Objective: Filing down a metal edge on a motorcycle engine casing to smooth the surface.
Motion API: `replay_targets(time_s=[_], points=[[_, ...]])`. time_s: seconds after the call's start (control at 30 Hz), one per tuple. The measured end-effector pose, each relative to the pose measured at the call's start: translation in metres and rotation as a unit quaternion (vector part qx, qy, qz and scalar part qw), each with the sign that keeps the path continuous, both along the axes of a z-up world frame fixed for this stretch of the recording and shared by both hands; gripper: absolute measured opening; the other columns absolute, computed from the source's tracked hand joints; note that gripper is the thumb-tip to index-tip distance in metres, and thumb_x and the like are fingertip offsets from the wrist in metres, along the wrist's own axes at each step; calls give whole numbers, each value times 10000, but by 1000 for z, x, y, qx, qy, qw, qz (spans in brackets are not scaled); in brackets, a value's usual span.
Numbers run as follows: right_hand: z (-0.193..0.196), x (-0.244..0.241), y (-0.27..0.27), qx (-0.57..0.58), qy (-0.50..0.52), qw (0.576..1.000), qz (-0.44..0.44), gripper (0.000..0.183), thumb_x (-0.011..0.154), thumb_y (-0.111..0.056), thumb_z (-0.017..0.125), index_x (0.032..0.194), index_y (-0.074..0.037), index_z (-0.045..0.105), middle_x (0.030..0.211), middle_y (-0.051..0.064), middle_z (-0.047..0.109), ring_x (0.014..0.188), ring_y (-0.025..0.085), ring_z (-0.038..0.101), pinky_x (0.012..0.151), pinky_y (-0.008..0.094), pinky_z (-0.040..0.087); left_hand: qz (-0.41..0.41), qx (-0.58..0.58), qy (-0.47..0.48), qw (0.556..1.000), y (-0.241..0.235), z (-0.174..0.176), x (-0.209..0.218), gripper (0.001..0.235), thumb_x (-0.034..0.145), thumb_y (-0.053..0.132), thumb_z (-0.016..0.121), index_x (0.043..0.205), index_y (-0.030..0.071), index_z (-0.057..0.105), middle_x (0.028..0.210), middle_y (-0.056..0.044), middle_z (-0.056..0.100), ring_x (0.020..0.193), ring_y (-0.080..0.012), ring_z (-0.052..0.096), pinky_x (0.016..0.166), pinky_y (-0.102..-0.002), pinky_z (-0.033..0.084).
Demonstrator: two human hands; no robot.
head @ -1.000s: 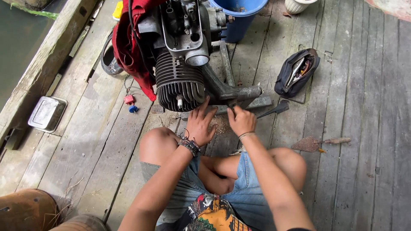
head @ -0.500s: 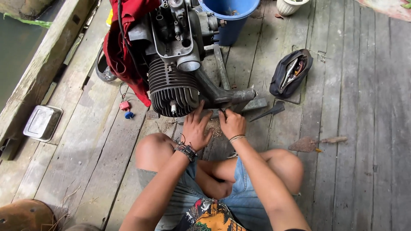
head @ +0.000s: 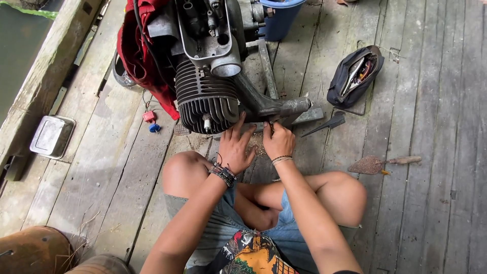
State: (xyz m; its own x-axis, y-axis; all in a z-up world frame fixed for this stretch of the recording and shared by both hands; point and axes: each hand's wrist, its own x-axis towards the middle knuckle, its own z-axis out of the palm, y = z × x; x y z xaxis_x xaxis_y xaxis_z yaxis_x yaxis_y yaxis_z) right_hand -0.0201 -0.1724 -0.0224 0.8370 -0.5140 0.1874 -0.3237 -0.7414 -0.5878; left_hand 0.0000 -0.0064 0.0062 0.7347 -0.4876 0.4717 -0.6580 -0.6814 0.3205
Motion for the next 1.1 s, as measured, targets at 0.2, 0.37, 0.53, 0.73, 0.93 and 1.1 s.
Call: replay_targets(time_s=[0.2,0.37,0.53,0.73,0.93,1.1], points=[[-3,6,-8,-14,14,997,79,364,927,-380,632,709,-90,650,653,178,670,726,446,705,597,564,540,1,7,-4,1000,-1,-1,0,586,803,379,713,1356,224,595,1568,-143,378,1186,-316,534,1004,-454,417],[8,2,12,152,-14,988,9,274,950,-310,621,853,-73,718,752,175,717,868,420,710,629,547,534,-3,1,2,1000,2,9,-1,588,792,346,728,1350,211,598,1572,-150,378,1222,-328,531,1018,-460,414],[7,2,7,152,-11,988,1,285,973,-331,612,901,-88,742,768,172,735,863,418,715,630,539,547,-17,-8,10,1000,4,2,1,593,783,312,731,1350,201,598,1577,-154,376,1242,-332,527,1020,-455,407],[-12,7,-17,25,-9,993,116,255,940,-299,688,812,-81,718,685,176,702,730,445,706,535,539,545,-14,10,-5,1000,1,1,1,596,770,339,743,1333,202,604,1587,-158,350,1254,-332,506,1041,-468,383],[6,0,-5,75,31,993,85,304,964,-350,654,832,-84,722,729,183,707,818,448,705,619,577,533,-10,13,-3,1000,2,-7,1,607,756,333,759,1327,202,602,1595,-149,343,1287,-329,485,1063,-467,369],[12,2,2,171,75,982,31,359,1003,-379,601,829,-88,717,679,136,716,783,404,731,592,476,534,-12,19,5,1000,4,-5,1,592,771,324,753,1327,194,599,1602,-143,340,1312,-322,485,1066,-458,377]])
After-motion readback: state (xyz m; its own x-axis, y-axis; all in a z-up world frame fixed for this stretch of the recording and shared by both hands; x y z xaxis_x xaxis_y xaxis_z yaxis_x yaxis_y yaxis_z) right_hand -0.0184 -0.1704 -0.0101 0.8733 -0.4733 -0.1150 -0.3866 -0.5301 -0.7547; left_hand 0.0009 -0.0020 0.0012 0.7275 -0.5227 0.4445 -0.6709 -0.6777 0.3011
